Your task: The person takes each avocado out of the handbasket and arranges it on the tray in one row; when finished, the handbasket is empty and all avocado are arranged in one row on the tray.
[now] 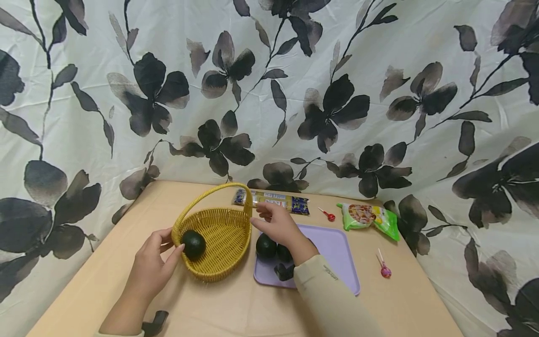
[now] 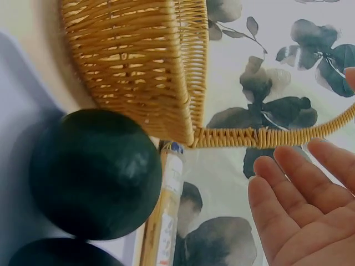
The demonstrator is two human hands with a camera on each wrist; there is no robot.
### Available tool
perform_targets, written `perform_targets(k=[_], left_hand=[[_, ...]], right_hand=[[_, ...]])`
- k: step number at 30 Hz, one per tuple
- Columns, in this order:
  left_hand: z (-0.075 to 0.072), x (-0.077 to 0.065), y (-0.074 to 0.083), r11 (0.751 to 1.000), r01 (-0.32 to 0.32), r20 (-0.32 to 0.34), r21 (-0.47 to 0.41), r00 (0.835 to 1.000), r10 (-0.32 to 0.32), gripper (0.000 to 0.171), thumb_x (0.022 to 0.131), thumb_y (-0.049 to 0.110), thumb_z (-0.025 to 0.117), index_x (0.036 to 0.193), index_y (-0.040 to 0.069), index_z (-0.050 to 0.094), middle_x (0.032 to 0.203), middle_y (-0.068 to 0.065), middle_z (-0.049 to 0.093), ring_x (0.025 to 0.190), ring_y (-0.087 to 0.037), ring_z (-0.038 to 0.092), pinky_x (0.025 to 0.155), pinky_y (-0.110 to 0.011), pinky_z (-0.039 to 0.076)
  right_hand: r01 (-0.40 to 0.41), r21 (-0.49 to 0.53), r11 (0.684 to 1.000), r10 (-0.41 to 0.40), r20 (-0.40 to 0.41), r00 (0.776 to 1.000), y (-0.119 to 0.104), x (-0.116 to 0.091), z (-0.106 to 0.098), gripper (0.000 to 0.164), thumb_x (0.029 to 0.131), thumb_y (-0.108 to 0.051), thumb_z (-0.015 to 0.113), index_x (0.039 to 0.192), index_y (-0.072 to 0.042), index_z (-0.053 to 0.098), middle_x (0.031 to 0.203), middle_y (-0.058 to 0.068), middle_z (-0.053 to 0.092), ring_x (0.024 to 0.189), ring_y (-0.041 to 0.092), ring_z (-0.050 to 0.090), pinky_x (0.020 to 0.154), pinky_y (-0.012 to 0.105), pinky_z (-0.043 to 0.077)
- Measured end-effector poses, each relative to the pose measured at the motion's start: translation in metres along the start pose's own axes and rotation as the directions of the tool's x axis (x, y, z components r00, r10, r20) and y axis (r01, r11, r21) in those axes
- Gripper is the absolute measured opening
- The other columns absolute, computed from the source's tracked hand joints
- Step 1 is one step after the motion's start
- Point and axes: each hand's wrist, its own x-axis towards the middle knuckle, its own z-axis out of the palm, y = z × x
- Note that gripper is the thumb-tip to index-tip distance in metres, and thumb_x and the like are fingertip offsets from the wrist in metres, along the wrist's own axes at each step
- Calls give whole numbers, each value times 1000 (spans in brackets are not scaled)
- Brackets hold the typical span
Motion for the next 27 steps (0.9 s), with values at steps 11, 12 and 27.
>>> perform_targets(k=[11,12,27], left_hand=[[2,-1,-2,999,0,-26,-33,1000,-1,45,84,-2,80,122,-3,57,118,-13,67,102,-32,70,91,6,42],[2,-1,-1,999,3,-27,-37,1000,-4,44,84,-2,80,122,-3,57,118,-12,68,102,-32,70,91,5,43],[4,-2,-4,999,10,-26,-31,1000,-11,43,85,-1,79,122,-3,57,118,-13,68,103,-32,70,91,7,42]], right_hand=[[-12,-25,1000,12,19,1000,-12,13,12,57,95,-42,72,144,-15,59,138,11,65,124,26,63,110,47,53],[-11,-19,1000,12,21,1000,-12,14,13,56,95,-42,72,143,-16,59,138,11,65,124,26,64,110,47,53],[12,-50,999,-8,81,997,-19,28,25,62,94,-45,73,144,-12,58,133,6,67,120,23,66,104,41,57]])
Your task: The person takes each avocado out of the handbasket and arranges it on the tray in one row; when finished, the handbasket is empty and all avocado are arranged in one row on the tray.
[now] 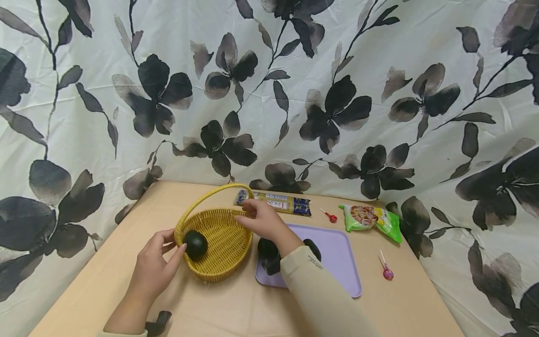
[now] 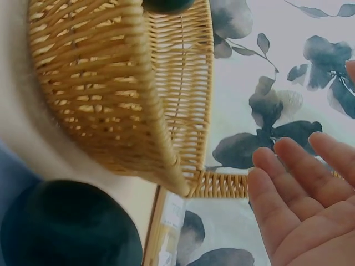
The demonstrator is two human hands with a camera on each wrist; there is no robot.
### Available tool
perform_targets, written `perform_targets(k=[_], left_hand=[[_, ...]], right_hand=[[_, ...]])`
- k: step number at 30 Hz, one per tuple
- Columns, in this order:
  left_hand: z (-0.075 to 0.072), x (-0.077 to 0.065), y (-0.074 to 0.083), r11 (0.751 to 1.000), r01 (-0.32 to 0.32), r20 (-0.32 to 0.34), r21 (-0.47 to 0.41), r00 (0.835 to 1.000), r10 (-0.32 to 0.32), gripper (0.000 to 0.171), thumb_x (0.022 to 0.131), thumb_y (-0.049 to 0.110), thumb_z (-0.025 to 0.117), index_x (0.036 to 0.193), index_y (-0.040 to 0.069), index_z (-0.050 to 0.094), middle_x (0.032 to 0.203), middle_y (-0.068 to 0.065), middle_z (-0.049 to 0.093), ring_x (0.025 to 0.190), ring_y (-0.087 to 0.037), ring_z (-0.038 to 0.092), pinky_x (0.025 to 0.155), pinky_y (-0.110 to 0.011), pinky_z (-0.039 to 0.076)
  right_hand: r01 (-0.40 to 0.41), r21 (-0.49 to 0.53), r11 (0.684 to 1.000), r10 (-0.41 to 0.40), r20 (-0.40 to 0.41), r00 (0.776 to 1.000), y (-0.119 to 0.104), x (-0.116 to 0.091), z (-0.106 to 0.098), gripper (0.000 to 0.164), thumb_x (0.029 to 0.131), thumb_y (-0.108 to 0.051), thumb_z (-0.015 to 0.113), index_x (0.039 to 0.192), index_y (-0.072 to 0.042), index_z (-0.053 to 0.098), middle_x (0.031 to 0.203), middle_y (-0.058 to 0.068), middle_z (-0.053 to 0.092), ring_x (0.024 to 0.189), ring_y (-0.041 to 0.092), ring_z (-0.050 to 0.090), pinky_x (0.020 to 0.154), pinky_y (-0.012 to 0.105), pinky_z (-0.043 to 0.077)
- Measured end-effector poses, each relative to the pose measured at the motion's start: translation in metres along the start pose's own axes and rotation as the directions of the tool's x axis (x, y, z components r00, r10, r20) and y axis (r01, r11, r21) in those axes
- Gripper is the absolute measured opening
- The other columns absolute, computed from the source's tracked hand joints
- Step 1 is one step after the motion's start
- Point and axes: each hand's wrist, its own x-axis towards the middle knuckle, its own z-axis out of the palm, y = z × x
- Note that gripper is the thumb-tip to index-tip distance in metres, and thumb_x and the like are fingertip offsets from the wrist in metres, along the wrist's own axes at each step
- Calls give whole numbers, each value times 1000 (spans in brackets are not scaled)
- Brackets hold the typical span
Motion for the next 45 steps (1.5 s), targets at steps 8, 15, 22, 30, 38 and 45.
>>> perform_targets(k=[8,15,22,30,38,45], left_hand=[[-1,0,-1,1000,-3,5,5,1000,3,45,86,0,80,124,-3,57,119,-14,67,104,-33,71,93,2,45],[-1,0,-2,1000,-2,19,11,1000,2,46,87,1,80,126,-2,56,121,-14,67,105,-33,71,94,2,44],[-2,0,-2,1000,3,28,11,1000,-3,46,87,2,80,125,-1,56,121,-13,66,106,-33,71,93,1,45],[-1,0,-3,1000,-12,29,8,1000,12,46,86,1,80,125,-2,55,121,-13,66,106,-33,71,94,0,46],[-4,0,-4,1000,-21,29,0,999,21,46,86,0,81,125,-1,56,121,-13,67,106,-32,71,94,-4,50],[-4,0,-5,1000,-17,35,9,999,17,47,86,1,81,125,-1,56,122,-12,66,106,-31,71,91,-12,55]], right_hand=[[11,39,999,-12,43,999,-10,9,11,58,93,-44,74,142,-15,60,134,11,67,120,24,67,103,39,59],[19,24,1000,-21,106,994,-21,16,22,59,93,-43,74,143,-14,59,139,11,64,124,25,65,104,37,58],[42,-25,999,-37,172,984,-27,24,33,61,91,-45,76,141,-14,60,138,7,65,123,22,65,100,31,59],[43,-59,997,-29,223,974,-34,29,47,69,89,-47,77,143,-8,58,136,10,67,124,22,65,102,29,58],[54,-61,997,-35,277,960,-42,34,65,67,87,-46,80,140,-10,61,136,10,67,126,25,64,103,29,56],[64,-88,994,-33,314,949,-45,39,76,71,87,-48,79,144,-10,59,140,5,65,128,22,62,105,30,55]])
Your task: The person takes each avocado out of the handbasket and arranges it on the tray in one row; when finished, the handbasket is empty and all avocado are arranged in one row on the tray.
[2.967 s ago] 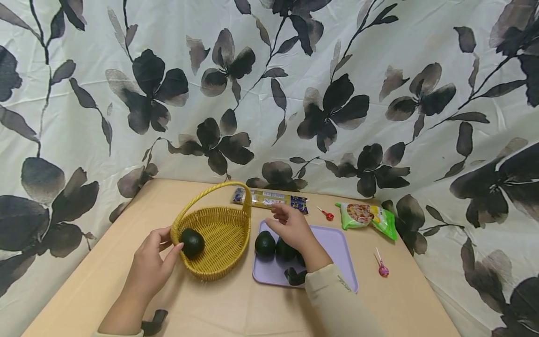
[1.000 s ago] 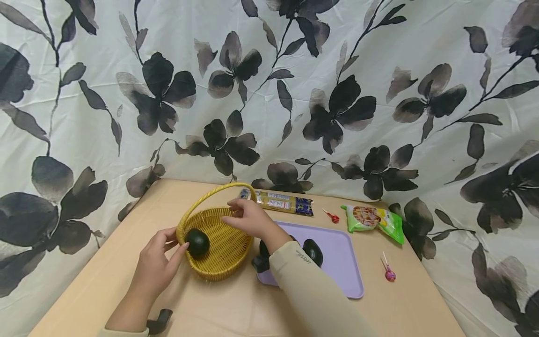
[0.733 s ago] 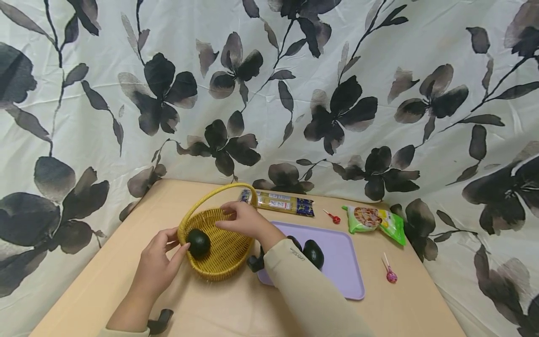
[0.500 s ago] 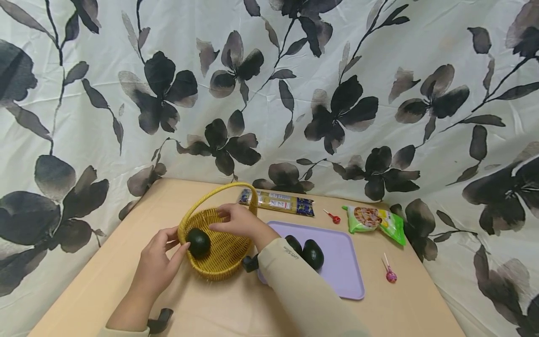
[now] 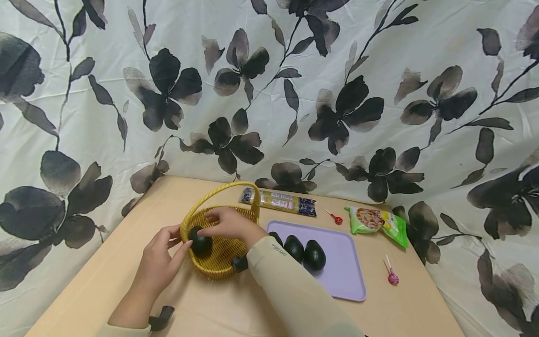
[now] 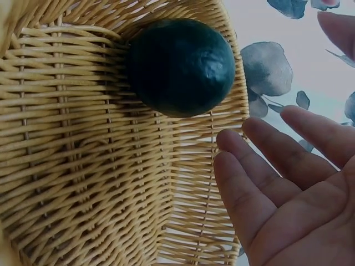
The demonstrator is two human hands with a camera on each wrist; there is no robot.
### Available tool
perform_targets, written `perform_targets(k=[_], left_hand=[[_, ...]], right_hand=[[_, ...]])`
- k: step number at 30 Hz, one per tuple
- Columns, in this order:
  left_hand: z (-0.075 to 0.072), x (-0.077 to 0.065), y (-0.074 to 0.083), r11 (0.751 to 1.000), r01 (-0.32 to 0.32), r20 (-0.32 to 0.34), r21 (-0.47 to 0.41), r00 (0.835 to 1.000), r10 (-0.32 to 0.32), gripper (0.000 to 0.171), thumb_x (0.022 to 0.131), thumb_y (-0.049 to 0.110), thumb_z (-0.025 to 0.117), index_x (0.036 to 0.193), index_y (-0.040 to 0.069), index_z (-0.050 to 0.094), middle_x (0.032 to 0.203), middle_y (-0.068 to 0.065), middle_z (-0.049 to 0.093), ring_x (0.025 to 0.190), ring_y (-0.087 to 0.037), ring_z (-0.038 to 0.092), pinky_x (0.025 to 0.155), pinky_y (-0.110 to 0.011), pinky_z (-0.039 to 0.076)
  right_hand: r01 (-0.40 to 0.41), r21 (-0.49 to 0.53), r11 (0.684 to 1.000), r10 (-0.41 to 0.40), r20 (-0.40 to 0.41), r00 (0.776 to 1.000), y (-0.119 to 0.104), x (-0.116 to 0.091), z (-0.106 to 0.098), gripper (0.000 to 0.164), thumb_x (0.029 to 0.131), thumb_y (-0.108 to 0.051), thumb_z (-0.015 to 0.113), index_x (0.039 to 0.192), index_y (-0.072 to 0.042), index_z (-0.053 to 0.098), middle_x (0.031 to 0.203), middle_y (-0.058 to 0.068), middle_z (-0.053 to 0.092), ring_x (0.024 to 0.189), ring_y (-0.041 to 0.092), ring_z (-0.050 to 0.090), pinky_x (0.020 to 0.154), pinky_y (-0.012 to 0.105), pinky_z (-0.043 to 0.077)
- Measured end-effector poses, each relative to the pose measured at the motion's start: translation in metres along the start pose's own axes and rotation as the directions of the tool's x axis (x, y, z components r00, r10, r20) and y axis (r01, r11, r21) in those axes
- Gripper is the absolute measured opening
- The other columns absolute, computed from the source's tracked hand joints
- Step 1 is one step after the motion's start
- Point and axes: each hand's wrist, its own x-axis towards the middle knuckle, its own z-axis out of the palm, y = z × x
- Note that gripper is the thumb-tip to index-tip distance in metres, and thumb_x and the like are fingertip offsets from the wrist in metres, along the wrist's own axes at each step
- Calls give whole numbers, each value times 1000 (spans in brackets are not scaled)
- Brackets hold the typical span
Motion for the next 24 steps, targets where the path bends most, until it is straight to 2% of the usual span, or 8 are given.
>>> perform_targets(k=[3,5,12,21,24], left_hand=[[0,1,1,1000,1,4,4,1000,-1,47,85,1,81,125,-1,56,122,-12,66,105,-30,71,89,-27,60],[0,1,1,1000,1,5,4,1000,-1,47,85,1,81,125,-1,56,122,-12,66,105,-30,71,88,-30,60],[-1,1,1,1000,-7,3,0,1000,7,46,86,1,80,125,0,56,123,-12,66,105,-30,71,93,-6,51],[-2,2,0,1000,2,3,-6,1000,-2,46,86,2,81,125,1,56,123,-12,66,106,-30,71,93,-5,51],[-1,2,0,1000,8,10,-7,1000,-8,45,87,2,80,125,1,56,124,-11,66,107,-29,71,92,-12,56]], right_hand=[[-3,-11,1000,4,7,1000,0,3,2,70,87,-47,79,143,-11,59,140,4,65,127,21,62,106,31,55],[-10,-18,1000,10,12,1000,0,6,3,70,86,-47,80,142,-11,60,139,3,65,125,20,63,106,30,55],[-43,-29,999,44,37,998,3,14,9,66,85,-47,81,139,-13,63,131,3,69,116,12,65,101,28,57],[-48,-52,998,53,99,994,1,23,9,66,85,-44,82,138,-9,64,128,5,71,110,10,67,99,26,57],[-57,-47,997,62,106,992,3,26,10,65,85,-43,83,137,-9,65,127,4,72,110,10,67,99,26,57]])
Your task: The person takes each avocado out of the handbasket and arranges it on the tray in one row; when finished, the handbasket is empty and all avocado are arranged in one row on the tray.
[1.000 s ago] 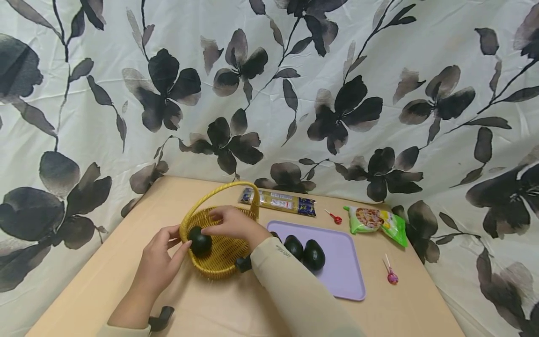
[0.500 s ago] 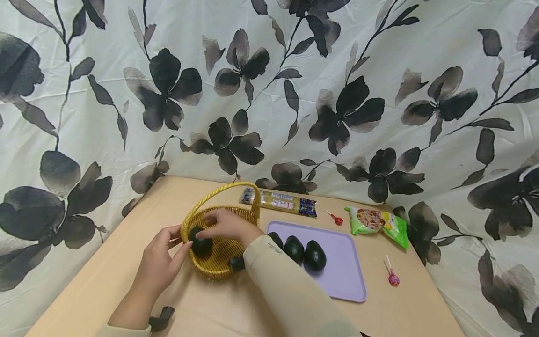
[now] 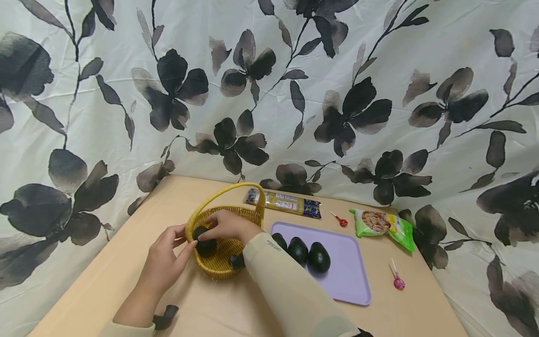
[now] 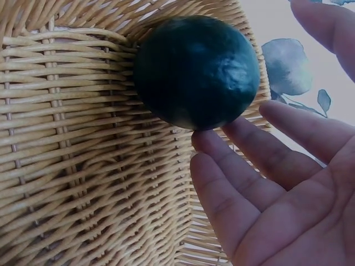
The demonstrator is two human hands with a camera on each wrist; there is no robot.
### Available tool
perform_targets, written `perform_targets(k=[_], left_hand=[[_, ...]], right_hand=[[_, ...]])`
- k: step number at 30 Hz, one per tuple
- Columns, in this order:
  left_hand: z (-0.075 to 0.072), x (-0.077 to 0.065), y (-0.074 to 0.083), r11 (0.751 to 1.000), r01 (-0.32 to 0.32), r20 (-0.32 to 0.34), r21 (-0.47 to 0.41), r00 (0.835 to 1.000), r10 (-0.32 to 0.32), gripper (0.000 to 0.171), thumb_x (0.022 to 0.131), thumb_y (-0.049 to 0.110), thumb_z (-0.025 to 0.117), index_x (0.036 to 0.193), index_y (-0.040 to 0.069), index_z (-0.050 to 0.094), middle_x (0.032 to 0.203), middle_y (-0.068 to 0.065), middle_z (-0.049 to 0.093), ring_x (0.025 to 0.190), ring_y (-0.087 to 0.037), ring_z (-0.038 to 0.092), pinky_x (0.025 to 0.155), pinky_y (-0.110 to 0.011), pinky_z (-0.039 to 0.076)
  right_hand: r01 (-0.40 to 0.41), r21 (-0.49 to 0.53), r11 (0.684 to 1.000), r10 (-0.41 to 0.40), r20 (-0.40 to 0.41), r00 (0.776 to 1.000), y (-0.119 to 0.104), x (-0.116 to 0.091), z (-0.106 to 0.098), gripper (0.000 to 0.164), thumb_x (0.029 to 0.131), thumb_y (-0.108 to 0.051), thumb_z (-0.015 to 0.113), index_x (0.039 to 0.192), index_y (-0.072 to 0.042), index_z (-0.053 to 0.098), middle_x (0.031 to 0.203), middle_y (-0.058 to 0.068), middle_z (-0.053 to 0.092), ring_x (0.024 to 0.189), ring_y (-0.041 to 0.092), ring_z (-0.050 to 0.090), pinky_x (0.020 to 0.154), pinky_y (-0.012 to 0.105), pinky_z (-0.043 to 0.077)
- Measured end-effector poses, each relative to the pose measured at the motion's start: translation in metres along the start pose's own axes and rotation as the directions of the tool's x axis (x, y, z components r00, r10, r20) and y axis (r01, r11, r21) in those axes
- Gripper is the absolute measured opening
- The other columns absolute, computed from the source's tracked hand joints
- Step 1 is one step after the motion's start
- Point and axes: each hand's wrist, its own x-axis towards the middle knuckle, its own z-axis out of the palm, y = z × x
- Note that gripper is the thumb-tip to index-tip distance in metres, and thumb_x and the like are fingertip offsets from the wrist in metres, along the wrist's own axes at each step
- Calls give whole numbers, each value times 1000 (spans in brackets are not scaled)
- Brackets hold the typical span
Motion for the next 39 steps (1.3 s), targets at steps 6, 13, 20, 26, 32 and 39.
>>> perform_targets(k=[6,13,20,26,32,39], left_hand=[[0,0,1,1000,0,6,6,1000,0,46,87,2,81,125,1,56,123,-11,66,107,-29,71,88,-38,62],[-1,0,1,1000,6,13,18,1000,-6,46,87,3,81,125,1,55,123,-10,65,109,-28,71,90,-36,61],[0,-1,1,1000,1,17,24,1000,-1,46,87,2,80,126,1,55,124,-10,65,108,-28,71,90,-34,61],[0,1,2,1000,3,12,20,1000,-3,46,87,3,81,125,1,56,124,-10,65,109,-28,71,90,-33,61],[1,1,3,1000,8,18,12,1000,-8,46,88,4,80,126,3,55,125,-10,65,109,-27,71,90,-33,61],[0,0,1,1000,5,8,17,1000,-5,45,87,4,81,125,2,56,125,-10,66,108,-27,72,91,-24,59]], right_hand=[[-14,35,999,13,25,1000,2,4,5,61,84,-40,85,132,-7,67,119,1,72,100,7,65,93,23,57],[-45,45,998,43,28,999,0,6,11,65,84,-40,85,135,-6,65,119,3,69,93,8,62,84,22,58],[-56,0,998,56,21,998,5,8,16,58,86,-40,83,132,-7,67,117,1,70,96,8,62,90,24,56],[-72,3,997,72,8,997,7,10,17,52,84,-41,84,124,-11,69,106,-6,68,93,8,61,87,24,55],[-111,32,993,112,-7,994,10,12,19,53,83,-40,86,125,-12,68,108,-5,67,95,8,60,89,26,55],[-102,66,993,103,-11,995,9,11,18,51,83,-34,86,126,-12,68,110,-3,67,94,10,61,87,26,57]])
